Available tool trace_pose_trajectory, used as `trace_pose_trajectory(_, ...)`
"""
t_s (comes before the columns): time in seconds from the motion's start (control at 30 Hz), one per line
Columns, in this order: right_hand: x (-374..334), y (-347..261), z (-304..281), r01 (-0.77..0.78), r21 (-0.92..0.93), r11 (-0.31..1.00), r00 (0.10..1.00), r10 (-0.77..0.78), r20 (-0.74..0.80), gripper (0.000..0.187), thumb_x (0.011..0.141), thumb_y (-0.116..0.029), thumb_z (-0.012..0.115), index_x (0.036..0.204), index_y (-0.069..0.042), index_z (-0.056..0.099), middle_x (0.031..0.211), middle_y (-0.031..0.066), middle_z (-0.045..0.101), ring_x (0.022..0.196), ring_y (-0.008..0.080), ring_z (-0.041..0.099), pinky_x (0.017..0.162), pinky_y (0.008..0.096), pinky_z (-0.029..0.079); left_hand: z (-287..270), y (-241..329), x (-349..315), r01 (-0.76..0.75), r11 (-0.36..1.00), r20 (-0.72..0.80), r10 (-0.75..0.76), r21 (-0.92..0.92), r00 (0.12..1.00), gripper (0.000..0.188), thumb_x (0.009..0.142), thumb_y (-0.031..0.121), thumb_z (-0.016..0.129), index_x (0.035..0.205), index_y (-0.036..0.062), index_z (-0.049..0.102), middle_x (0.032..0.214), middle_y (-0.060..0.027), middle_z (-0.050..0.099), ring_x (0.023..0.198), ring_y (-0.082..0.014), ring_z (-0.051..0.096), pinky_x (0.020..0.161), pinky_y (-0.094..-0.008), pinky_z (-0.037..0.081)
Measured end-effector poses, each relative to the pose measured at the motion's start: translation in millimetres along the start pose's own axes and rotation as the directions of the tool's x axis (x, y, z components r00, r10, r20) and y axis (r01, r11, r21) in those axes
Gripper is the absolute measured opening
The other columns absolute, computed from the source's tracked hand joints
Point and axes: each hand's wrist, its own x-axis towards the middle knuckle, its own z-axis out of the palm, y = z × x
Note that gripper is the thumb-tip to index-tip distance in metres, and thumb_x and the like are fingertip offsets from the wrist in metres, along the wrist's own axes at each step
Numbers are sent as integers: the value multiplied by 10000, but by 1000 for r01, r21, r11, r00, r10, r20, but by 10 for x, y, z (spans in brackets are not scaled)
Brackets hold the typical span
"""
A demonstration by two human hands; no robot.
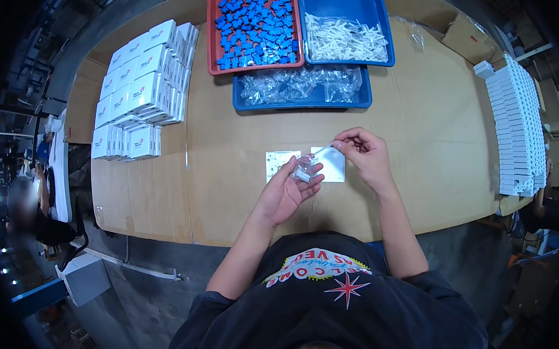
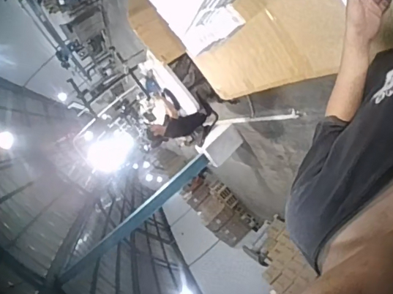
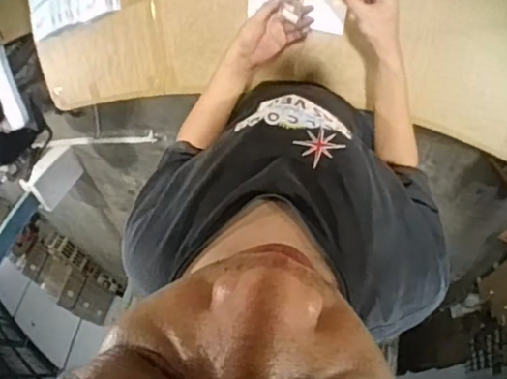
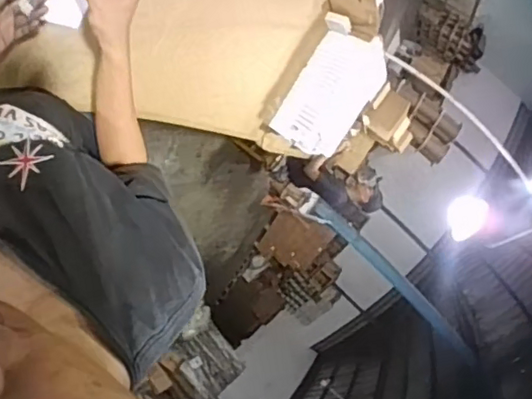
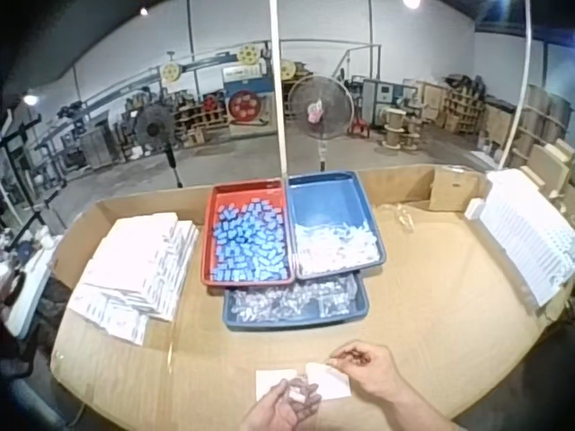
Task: The recorder is assembling small blue components into white product boxes and placing them in stacks.
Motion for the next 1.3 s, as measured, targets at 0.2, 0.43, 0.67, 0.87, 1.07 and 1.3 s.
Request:
trace_pose_trajectory(0.2, 69, -121, 119, -40, -160, 986, 978, 71, 198, 94, 957, -32, 745, 1039, 15, 739, 962, 32, 740, 846, 69, 645, 770, 226, 516, 24, -25, -19, 5, 998, -19, -3, 70, 1000, 472, 1123, 422, 477, 1430, 71, 552, 1361, -136, 673, 1193, -255, 683, 1000, -397, 563)
trace_pose_trajectory(0.43, 193, -21, 240, 156, -266, 951, 897, -24, 441, 77, 910, -19, 748, 986, -26, 760, 1074, 43, 712, 988, 132, 649, 861, 293, 513, 46, -30, -52, 30, 992, -61, -22, 126, 998, 442, 1133, 424, 448, 1428, 112, 551, 1356, -97, 687, 1212, -257, 689, 993, -433, 568)
trace_pose_trajectory(0.67, 199, -39, 256, 164, -281, 946, 847, 11, 531, 27, 922, -28, 731, 932, -13, 752, 1159, 77, 715, 1073, 188, 669, 928, 331, 517, 7, -24, -62, 26, 987, -93, -11, 157, 996, 421, 1129, 405, 472, 1402, 96, 558, 1310, -100, 698, 1202, -257, 696, 950, -421, 590)
trace_pose_trajectory(0.87, 223, -223, 187, 255, -387, 886, 765, 60, 641, 101, 945, -105, 734, 935, -6, 754, 1150, 79, 736, 1045, 199, 689, 931, 344, 526, 33, -9, -77, 12, 984, -106, 7, 180, 994, 440, 1134, 389, 463, 1402, 51, 548, 1279, -121, 699, 1176, -267, 709, 935, -409, 611)
trace_pose_trajectory(1.07, 291, -243, 70, 260, -370, 892, 729, 69, 681, 127, 930, -124, 775, 970, -4, 764, 1112, 85, 749, 996, 197, 699, 886, 328, 527, 101, -10, -118, -98, 953, -62, 121, 287, 991, 470, 1139, 351, 461, 1394, -33, 557, 1288, -166, 699, 1159, -273, 718, 949, -370, 606)
trace_pose_trajectory(1.3, 259, -311, 132, 7, -429, 903, 799, 253, 546, 108, 901, -95, 810, 947, -15, 755, 961, 33, 731, 896, 80, 668, 809, 274, 530, 185, -8, -148, -268, 700, 48, 318, 662, 947, 387, 1139, 224, 477, 1291, -75, 670, 1164, -172, 761, 1093, -212, 729, 989, -325, 563)
